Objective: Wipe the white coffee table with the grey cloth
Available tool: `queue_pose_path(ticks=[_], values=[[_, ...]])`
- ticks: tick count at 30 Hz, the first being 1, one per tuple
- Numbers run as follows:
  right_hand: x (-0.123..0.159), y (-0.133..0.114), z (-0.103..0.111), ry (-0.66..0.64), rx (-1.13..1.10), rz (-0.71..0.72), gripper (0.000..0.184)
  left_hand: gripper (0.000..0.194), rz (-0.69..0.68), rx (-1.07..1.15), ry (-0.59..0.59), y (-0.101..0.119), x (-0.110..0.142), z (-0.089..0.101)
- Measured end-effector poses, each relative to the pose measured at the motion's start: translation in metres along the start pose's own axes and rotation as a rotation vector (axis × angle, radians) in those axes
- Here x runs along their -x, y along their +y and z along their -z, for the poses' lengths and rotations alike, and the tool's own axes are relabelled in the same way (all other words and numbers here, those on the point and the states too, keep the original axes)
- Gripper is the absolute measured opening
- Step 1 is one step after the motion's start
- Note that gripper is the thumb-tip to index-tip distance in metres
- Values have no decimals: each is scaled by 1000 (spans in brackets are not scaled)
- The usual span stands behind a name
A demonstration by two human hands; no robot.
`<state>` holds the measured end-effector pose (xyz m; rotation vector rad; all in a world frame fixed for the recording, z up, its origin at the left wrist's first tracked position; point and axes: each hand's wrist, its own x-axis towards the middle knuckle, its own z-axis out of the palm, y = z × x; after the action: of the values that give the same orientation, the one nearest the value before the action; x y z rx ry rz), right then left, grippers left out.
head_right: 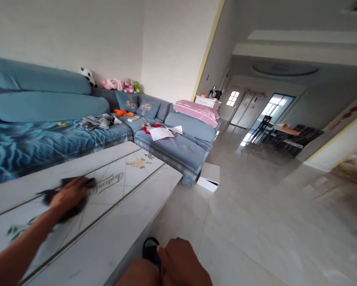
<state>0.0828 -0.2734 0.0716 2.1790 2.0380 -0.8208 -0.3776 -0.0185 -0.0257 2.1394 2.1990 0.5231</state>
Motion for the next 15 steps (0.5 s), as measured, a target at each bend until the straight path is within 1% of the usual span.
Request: queue_pose_path(ticks=[1, 2, 3, 4, 5, 6, 7, 8, 9, 10, 11, 12, 13, 14, 15], values=[[3, -5, 1, -6, -29, 20, 61, 56, -38, 23, -42, 28, 3, -8], [6, -9, 2, -11, -54, 43, 62, 58, -94, 54, -71, 57, 13, -15], [9, -14, 3, -18, -63, 68, 63, 58, -165, 95, -83, 84, 30, -21], [12, -18, 4, -25, -61, 86, 64, 59, -253, 141, -88, 106, 51, -25], [14, -21, 5, -26, -55, 95, 65, 60, -346, 190, -91, 121, 78, -27], [15, -23, 5, -22, -52, 101, 66, 62, -446, 236, -98, 127, 108, -27], [16, -23, 5, -17, -58, 107, 67, 66, -536, 271, -111, 124, 140, -25], [17, -22, 4, -14, -66, 106, 68, 71, -603, 290, -121, 111, 172, -21], [17, -19, 3, -6, -69, 101, 69, 76, -631, 291, -125, 88, 202, -17], [17, -16, 1, 2, -69, 94, 69, 80, -614, 276, -124, 56, 228, -12], [16, -11, 0, 12, -65, 90, 69, 83, -560, 251, -104, 19, 248, -9], [15, -6, -2, 14, -63, 91, 69, 84, -464, 224, -67, -23, 260, -6], [12, -2, -3, 11, -58, 96, 69, 84, -353, 201, -21, -64, 263, -6], [9, 2, -4, 2, -48, 102, 68, 80, -246, 189, 63, -102, 258, -6], [6, 5, -4, -12, -31, 100, 67, 76, -162, 178, 120, -135, 243, -7]])
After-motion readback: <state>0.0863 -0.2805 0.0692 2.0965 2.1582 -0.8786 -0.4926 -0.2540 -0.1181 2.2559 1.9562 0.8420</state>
